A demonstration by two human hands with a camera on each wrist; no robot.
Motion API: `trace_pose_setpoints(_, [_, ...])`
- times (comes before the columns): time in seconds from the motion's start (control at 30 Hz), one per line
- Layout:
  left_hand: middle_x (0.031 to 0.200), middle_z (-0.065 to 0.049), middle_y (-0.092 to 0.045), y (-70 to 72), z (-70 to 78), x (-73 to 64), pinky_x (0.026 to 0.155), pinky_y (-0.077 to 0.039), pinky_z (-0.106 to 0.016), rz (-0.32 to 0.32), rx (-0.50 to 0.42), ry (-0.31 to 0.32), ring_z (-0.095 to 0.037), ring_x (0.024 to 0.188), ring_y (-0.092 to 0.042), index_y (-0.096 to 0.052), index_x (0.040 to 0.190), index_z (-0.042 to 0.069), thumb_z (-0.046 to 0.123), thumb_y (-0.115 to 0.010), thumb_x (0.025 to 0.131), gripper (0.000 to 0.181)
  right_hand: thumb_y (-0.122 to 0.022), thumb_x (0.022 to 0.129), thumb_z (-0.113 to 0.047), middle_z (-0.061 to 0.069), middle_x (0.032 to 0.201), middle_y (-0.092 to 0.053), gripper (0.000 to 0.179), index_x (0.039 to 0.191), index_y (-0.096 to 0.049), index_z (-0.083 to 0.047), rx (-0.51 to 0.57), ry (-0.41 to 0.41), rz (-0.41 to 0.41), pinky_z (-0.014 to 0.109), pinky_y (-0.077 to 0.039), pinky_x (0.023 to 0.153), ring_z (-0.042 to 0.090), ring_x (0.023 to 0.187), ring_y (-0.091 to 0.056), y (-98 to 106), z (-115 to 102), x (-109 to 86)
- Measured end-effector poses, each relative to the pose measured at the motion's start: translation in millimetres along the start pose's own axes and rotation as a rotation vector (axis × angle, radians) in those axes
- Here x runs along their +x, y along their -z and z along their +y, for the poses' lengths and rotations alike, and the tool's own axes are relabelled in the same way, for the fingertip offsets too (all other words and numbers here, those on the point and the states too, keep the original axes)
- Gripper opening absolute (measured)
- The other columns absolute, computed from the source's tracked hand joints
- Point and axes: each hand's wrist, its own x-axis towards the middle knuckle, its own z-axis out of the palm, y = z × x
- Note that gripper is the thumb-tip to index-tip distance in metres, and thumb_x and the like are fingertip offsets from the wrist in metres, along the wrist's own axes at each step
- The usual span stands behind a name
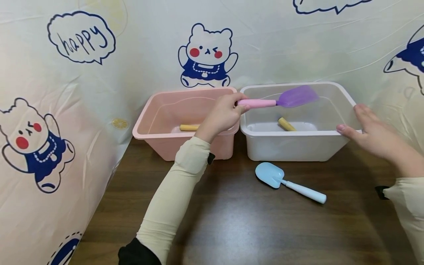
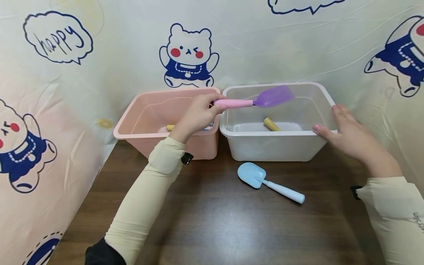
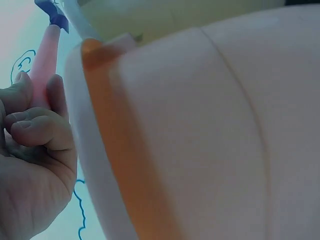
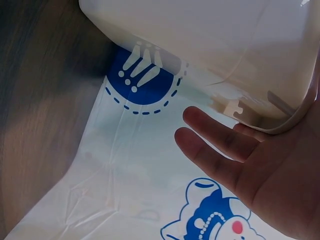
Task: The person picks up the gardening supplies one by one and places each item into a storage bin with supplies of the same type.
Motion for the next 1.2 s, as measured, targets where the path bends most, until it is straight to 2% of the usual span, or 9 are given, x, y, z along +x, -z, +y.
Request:
trace_pose_setpoints(0.23, [0.098,-0.004,-0.06,-9.9,9.5,13.9,0.073,-0.041,-0.03,-0.02,-0.051,-0.025,-0.02,0.089,-0.053,-0.068,0.123,0.015,0.028,-0.06,0.103,0.025,-0.043,0.106,-0.047,0.033,0.16,0.011,0.088,0.156,0.004,0.009,0.01,0.0,0.001,0.064,0.004,0.115,0.047,0.148,0.009,-0.6,1.3,0.7])
trace_pose_setpoints(0.4, [0.104,-0.004,-0.058,-18.9,12.8,21.4,0.078,-0.042,-0.031,-0.052,-0.164,0.028,-0.02,0.097,-0.052,-0.066,0.125,0.014,0.026,-0.06,0.103,0.026,-0.044,0.106,-0.047,0.031,0.161,0.011,0.088,0.156,0.004,0.008,0.014,0.003,0.002,0.065,0.004,0.114,0.046,0.148,0.01,-0.6,2.7,0.2])
trace_pose_setpoints(0.53, [0.104,-0.006,-0.058,-26.0,12.3,26.2,0.076,-0.041,-0.03,-0.049,-0.228,0.047,-0.021,0.096,-0.052,-0.066,0.125,0.012,0.023,-0.06,0.103,0.025,-0.045,0.106,-0.046,0.031,0.161,0.01,0.088,0.157,0.003,0.008,0.019,0.011,0.009,0.064,0.003,0.115,0.045,0.149,0.009,-0.8,3.2,0.5])
trace_pose_setpoints(0.77, [0.095,-0.005,-0.06,-32.6,11.2,31.9,0.072,-0.041,-0.028,-0.025,-0.114,0.008,-0.02,0.087,-0.053,-0.068,0.121,0.012,0.025,-0.06,0.103,0.023,-0.044,0.106,-0.046,0.033,0.16,0.009,0.088,0.156,0.003,0.009,0.022,0.012,0.005,0.064,0.004,0.115,0.046,0.148,0.009,-0.9,3.4,1.0])
trace_pose_setpoints(0.9, [0.094,-0.004,-0.061,-32.8,12.7,32.4,0.072,-0.042,-0.028,-0.037,-0.053,-0.007,-0.019,0.086,-0.054,-0.068,0.121,0.013,0.026,-0.059,0.104,0.023,-0.044,0.106,-0.046,0.034,0.16,0.008,0.088,0.156,0.002,0.009,0.027,0.016,0.011,0.063,0.003,0.115,0.047,0.148,0.008,-0.7,2.2,1.4])
trace_pose_setpoints(1.2, [0.092,-0.004,-0.061,-36.9,15.8,33.9,0.07,-0.042,-0.028,-0.092,0.018,-0.01,-0.019,0.084,-0.056,-0.068,0.124,0.013,0.029,-0.059,0.103,0.028,-0.044,0.106,-0.047,0.033,0.16,0.009,0.088,0.156,0.003,0.008,0.034,-0.003,0.001,0.065,0.002,0.114,0.049,0.148,0.008,-0.5,0.9,1.1])
